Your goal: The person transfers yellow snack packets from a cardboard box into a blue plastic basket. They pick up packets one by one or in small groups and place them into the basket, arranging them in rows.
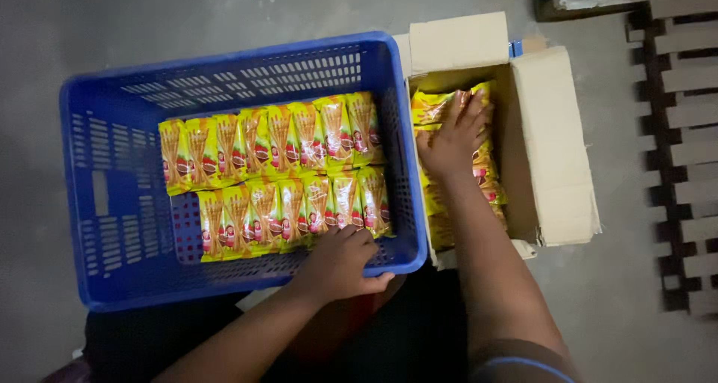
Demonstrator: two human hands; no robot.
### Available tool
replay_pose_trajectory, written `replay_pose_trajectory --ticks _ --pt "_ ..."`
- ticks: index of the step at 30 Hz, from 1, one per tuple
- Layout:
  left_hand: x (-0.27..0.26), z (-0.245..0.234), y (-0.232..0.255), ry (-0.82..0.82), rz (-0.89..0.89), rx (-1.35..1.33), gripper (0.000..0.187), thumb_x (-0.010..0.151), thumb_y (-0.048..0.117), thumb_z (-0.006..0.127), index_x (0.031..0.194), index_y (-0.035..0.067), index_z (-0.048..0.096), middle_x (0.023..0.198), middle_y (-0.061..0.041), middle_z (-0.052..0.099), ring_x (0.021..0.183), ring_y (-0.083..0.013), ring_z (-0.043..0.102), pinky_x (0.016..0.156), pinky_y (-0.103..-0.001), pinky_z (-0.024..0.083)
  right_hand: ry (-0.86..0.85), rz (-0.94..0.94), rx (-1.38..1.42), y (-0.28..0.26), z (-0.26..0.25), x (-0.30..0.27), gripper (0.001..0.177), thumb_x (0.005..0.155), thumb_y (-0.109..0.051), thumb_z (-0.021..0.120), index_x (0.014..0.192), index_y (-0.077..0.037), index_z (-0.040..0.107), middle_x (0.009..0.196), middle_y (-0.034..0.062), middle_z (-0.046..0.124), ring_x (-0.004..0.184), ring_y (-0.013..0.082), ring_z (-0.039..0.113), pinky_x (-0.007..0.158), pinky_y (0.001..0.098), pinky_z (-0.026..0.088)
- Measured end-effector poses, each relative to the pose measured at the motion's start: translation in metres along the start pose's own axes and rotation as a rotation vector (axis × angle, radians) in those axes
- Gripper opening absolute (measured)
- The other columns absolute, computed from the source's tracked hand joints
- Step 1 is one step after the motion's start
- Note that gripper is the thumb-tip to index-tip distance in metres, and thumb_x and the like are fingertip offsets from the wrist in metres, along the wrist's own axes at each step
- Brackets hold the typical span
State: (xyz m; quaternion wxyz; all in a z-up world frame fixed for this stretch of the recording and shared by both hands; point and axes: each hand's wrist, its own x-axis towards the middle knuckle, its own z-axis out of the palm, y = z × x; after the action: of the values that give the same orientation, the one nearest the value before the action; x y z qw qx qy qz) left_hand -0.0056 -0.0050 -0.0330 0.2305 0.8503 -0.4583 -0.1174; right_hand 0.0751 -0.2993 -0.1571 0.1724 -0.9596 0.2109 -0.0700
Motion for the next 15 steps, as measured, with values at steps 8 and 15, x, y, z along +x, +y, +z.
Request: replay_pose_trajectory --ticks 8,15 --pt "0.000 0.005 -0.001 0.020 0.004 0.001 0.047 0.078 0.059 0.070 0.078 0.011 0.072 0.088 -0.009 0.068 0.087 -0.0320 0.068 0.073 -0.046 0.051 0.238 -0.088 -0.028 0.027 0.035 -0.016 0.069 0.088 -0.053 0.065 0.140 -0.013 0.044 0.148 0.0211 0.025 0.141 0.0519 0.019 0.105 0.0690 0.029" --pt "0.007 -0.011 0.005 -0.079 -0.023 -0.049 0.048 0.081 0.057 0.068 0.079 0.009 0.072 0.090 -0.013 0.068 0.088 -0.0358 0.069 0.072 -0.049 0.051 -0.098 0.008 -0.071 -0.017 -0.039 -0.029 0.073 0.097 -0.050 0.053 0.159 -0.014 0.040 0.157 0.0249 0.028 0.138 0.0516 0.034 0.102 0.0684 0.034"
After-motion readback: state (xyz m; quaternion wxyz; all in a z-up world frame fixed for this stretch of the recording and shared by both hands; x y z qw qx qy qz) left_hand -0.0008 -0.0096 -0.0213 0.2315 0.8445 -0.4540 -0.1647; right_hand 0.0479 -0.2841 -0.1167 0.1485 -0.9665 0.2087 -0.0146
